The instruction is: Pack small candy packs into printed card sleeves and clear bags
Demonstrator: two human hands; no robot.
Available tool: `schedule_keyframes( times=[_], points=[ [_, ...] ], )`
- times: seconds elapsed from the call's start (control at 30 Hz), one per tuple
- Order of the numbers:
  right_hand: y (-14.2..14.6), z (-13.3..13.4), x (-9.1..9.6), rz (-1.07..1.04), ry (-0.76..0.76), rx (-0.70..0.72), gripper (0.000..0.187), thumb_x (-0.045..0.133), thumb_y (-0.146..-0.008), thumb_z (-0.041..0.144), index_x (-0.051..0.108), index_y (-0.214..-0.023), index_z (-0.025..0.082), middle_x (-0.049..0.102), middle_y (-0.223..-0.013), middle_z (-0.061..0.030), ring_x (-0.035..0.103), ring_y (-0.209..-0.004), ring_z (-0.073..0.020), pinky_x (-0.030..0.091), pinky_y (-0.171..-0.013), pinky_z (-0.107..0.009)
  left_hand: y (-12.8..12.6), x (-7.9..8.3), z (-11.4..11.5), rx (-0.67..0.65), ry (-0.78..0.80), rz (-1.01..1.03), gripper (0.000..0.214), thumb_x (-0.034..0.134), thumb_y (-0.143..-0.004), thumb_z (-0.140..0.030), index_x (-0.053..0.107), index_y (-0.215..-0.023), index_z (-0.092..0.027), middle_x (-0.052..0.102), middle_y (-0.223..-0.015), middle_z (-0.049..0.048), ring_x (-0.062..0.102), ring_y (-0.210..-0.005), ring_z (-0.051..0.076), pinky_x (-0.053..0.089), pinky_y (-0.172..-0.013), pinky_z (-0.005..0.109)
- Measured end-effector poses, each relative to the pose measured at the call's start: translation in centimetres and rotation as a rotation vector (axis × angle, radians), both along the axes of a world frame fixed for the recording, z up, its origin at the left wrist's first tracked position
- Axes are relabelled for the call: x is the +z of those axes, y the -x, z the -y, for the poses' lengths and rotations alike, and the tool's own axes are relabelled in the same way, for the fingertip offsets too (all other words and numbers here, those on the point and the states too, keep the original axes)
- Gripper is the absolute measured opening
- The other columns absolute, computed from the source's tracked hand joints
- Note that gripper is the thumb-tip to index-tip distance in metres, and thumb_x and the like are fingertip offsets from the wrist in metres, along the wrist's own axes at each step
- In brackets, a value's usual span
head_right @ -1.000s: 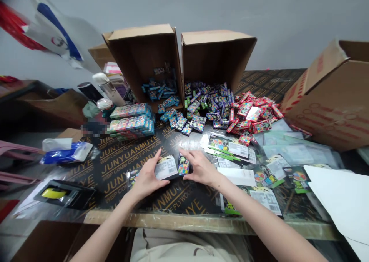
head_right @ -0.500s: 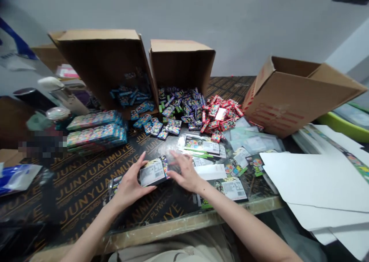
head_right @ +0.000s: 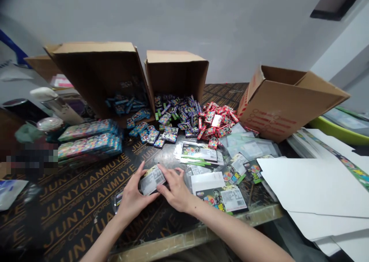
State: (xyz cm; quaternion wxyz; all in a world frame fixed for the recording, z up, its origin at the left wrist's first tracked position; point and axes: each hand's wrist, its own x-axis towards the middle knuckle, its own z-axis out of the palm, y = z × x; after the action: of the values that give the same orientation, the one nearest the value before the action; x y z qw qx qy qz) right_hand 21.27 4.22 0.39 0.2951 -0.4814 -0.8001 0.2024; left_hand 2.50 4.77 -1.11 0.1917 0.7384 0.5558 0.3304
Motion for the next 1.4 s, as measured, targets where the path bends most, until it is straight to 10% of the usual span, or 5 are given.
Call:
schedule_keyframes(
  times=[0.2, 0.37, 0.73, 1.03, 1.4],
  points=[
    [-7.6, -9.8, 0.8, 0.253, -0.269, -0.525, 0.071, 0.057, -0.075, 0.044, 0.029, -0.136, 0.022, 0.034, -0.137, -0.0148, 0.027, -0.125, -0.0321, 0.019, -0.096, -0.047, 1.6, -0.7, 0.5, -0.151, 0.106, -0.137, 0.099, 0.071, -0.059, -0.026, 0.014, -0.14, -0.024, 0.053, -0.112, 0.0077, 0.05, -0.103, 0.026, 0.039, -0.092, 0.042],
    [-13.2, -15.1, 1.6, 0.471, -0.219, -0.53, 0.072, 0.063, -0.066, 0.031, 0.038, -0.131, 0.015, 0.046, -0.122, -0.0184, 0.037, -0.115, -0.0355, 0.017, -0.095, -0.052, 2.2, -1.8, 1.0, -0.259, 0.159, -0.192, 0.096, 0.073, -0.054, -0.02, 0.025, -0.138, -0.025, 0.053, -0.116, 0.0086, 0.047, -0.106, 0.028, 0.037, -0.093, 0.044],
    [-3.9, -1.2, 3.3, -0.072, -0.175, 0.11, 0.087, 0.065, -0.061, 0.032, 0.02, -0.135, 0.022, 0.044, -0.127, -0.0098, 0.043, -0.114, -0.0276, 0.022, -0.102, -0.045, -3.7, 3.6, 1.1, 0.015, 0.407, 0.624, 0.051, 0.065, -0.07, -0.039, 0.056, -0.113, -0.013, 0.064, -0.104, 0.0104, 0.06, -0.089, 0.022, 0.049, -0.077, 0.032],
    [-2.6, 0.8, 1.9, -0.078, -0.131, 0.205, 0.098, 0.07, -0.061, 0.046, 0.015, -0.138, 0.022, 0.039, -0.133, -0.0112, 0.036, -0.12, -0.0285, 0.025, -0.1, -0.045, -5.0, 4.0, 3.1, -0.116, 0.904, 1.226, 0.025, 0.058, -0.076, -0.031, 0.059, -0.093, -0.013, 0.068, -0.086, 0.0071, 0.065, -0.069, 0.018, 0.052, -0.063, 0.029],
    [-3.1, 1.5, 1.8, -0.154, -0.151, 0.135, 0.081, 0.068, -0.058, 0.027, 0.032, -0.13, 0.025, 0.047, -0.12, -0.008, 0.044, -0.111, -0.0272, 0.031, -0.097, -0.044, -3.6, 3.2, 4.0, -0.102, 0.861, 0.982, 0.029, 0.066, -0.07, -0.029, 0.061, -0.092, -0.011, 0.067, -0.08, 0.0077, 0.063, -0.067, 0.016, 0.051, -0.064, 0.029]
  ],
)
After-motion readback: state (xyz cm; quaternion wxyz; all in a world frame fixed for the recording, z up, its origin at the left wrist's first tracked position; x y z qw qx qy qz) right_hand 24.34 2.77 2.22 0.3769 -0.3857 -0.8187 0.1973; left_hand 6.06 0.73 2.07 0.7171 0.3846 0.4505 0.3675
